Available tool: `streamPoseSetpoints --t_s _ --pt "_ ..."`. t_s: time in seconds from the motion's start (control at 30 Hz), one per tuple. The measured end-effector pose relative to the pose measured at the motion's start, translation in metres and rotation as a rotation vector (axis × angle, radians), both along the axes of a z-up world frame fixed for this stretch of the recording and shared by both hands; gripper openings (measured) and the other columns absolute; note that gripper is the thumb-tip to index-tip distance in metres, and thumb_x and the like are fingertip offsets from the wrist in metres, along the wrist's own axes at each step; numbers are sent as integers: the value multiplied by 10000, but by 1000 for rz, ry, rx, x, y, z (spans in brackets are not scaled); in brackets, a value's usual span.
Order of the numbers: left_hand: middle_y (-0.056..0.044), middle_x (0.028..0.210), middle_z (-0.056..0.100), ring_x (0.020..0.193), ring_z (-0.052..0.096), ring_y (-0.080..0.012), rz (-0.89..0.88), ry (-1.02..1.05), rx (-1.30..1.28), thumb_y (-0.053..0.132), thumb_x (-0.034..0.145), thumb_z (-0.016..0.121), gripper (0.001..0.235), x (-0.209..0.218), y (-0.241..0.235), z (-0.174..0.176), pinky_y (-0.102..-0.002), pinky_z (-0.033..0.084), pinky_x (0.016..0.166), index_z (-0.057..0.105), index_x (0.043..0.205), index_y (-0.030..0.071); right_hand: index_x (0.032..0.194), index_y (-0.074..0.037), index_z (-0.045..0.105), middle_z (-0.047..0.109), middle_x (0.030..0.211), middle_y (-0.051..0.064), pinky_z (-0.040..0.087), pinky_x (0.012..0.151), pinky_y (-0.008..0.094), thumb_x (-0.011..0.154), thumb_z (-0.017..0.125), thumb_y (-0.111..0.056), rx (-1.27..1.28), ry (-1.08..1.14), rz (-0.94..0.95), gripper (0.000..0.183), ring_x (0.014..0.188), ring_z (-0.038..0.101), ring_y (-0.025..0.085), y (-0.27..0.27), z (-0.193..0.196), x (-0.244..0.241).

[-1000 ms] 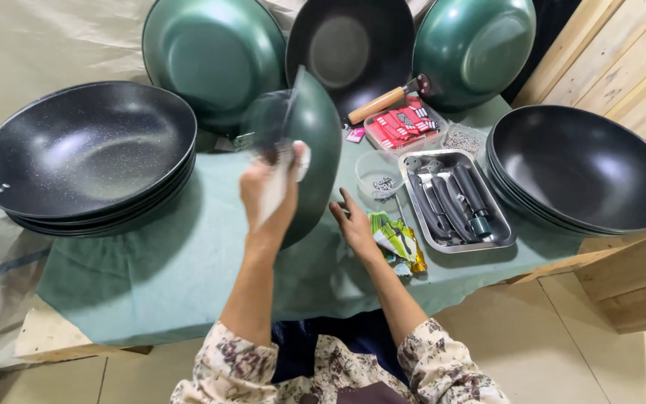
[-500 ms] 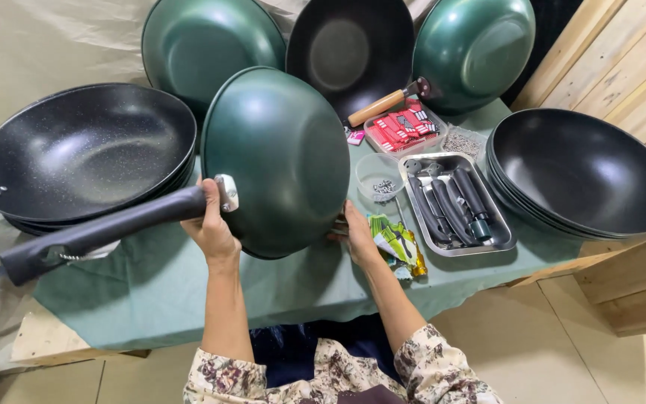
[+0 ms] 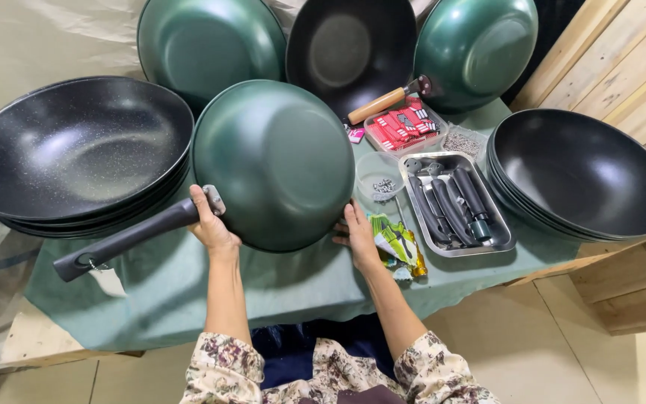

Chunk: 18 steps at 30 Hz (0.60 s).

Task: Attaching a handle to a pan using a screwdriver, cleaning the pan surface with a cloth, and sorting screws.

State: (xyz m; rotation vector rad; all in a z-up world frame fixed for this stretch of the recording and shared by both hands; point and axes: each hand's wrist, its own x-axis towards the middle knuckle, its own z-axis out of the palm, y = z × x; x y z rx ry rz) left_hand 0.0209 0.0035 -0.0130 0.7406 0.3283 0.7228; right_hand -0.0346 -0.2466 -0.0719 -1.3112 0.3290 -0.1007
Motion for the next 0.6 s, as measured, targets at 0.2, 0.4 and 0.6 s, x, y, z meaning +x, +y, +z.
streamPoseSetpoints --t_s 0.2,0.4,0.6 --pt "33 636 604 520 474 31 -5 48 -26 350 974 727 270 8 5 -13 -68 356 501 656 828 135 1589 -140 362 589 1243 177 674 700 422 1002 630 -460 -79 7 -16 720 972 657 270 0 -3 3" --pt "24 675 656 520 491 34 -5 68 -80 341 946 760 264 15 6 -12 -58 389 502 660 813 136 1600 -125 333 555 1217 184 669 715 424 1008 627 -442 -98 16 -19 734 1001 632 280 2 -2 7" --pt "27 670 655 529 508 46 -17 93 -112 365 922 772 284 28 6 -12 -57 381 492 691 813 116 1601 -94 313 570 1212 206 674 725 418 1020 610 -433 -138 -14 -15 735 1015 631 278 5 -7 22"
